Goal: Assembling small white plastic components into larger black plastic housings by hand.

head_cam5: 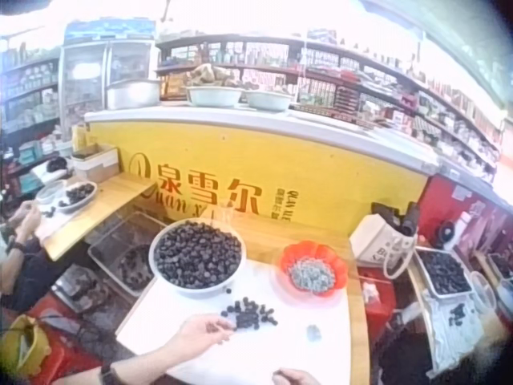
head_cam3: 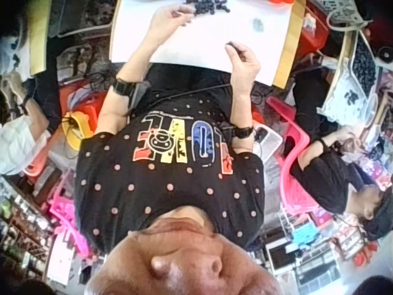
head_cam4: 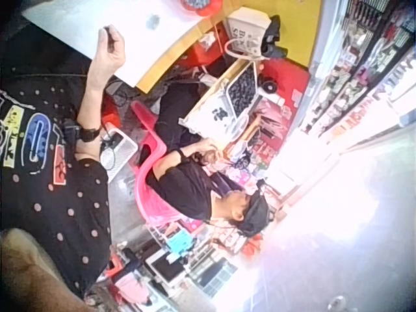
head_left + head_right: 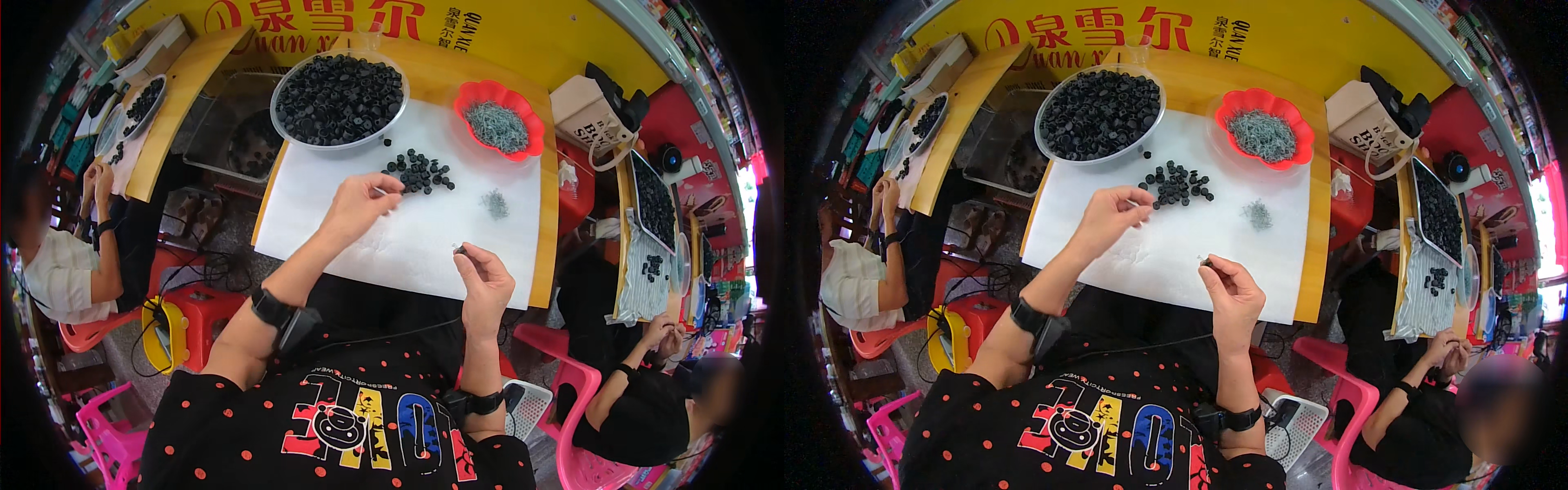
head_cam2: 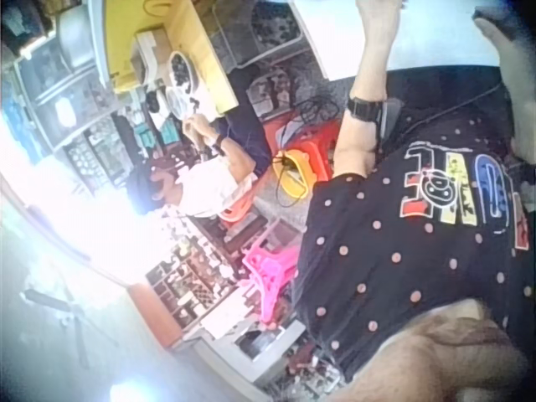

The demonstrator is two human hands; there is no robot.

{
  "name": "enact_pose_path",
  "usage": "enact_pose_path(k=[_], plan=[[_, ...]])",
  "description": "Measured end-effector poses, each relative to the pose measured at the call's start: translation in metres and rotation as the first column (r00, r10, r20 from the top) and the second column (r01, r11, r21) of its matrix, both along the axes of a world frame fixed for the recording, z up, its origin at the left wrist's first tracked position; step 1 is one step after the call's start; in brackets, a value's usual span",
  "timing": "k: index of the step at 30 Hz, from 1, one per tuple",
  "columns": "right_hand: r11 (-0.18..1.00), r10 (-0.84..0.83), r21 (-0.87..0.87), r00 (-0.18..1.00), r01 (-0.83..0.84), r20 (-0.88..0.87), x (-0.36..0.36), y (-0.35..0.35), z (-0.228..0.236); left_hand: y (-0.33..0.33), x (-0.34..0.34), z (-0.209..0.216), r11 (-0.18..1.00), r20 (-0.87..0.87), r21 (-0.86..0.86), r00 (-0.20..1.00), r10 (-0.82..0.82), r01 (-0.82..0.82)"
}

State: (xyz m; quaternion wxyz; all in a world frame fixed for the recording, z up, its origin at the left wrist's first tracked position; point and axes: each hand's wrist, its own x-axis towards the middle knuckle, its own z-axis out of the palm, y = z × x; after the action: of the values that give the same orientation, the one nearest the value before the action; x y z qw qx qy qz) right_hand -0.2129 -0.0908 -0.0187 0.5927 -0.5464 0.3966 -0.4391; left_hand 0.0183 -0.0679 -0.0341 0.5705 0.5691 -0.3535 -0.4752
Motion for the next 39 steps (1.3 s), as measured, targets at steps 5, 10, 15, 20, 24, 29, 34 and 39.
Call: enact_pose_path(k=[5, 10, 15, 20, 24, 29, 34, 39], plan=[[0.995, -0.064, 0.077, 0.995, 0.058, 0.072, -0.001, -0.007, -0.015, -0.022, 0.008, -0.012, 0.997, 0.755, -0.076, 0.655, 0.04, 0.026], [0.995, -0.046, 0.097, 0.997, 0.04, 0.068, -0.003, -0.007, -0.016, -0.037, -0.008, -0.016, 0.982, 0.862, -0.188, 0.481, 0.161, 0.008], [0.994, -0.047, 0.103, 0.994, 0.037, 0.097, -0.006, -0.006, -0.014, -0.05, -0.005, -0.025, 0.985, 0.905, -0.169, 0.402, 0.142, 0.032], [0.994, -0.041, 0.11, 0.994, 0.03, 0.102, -0.006, -0.006, -0.015, -0.054, -0.004, -0.021, 0.993, 0.899, -0.074, 0.438, 0.024, 0.096], [0.993, -0.035, 0.119, 0.993, 0.022, 0.111, -0.005, -0.008, -0.017, -0.056, -0.004, -0.023, 0.988, 0.893, -0.055, 0.45, -0.017, 0.146], [0.993, -0.023, 0.114, 0.993, 0.01, 0.114, -0.005, -0.009, -0.02, -0.059, -0.005, -0.024, 0.982, 0.876, -0.073, 0.481, -0.019, 0.172], [0.993, -0.029, 0.115, 0.993, 0.017, 0.111, -0.004, -0.009, -0.018, -0.066, 0.004, -0.034, 0.979, 0.873, -0.071, 0.486, -0.032, 0.191], [0.994, -0.027, 0.111, 0.992, 0.013, 0.126, -0.007, -0.009, -0.014, -0.048, -0.003, 0.005, 0.995, 0.613, -0.054, 0.789, -0.032, 0.082]])
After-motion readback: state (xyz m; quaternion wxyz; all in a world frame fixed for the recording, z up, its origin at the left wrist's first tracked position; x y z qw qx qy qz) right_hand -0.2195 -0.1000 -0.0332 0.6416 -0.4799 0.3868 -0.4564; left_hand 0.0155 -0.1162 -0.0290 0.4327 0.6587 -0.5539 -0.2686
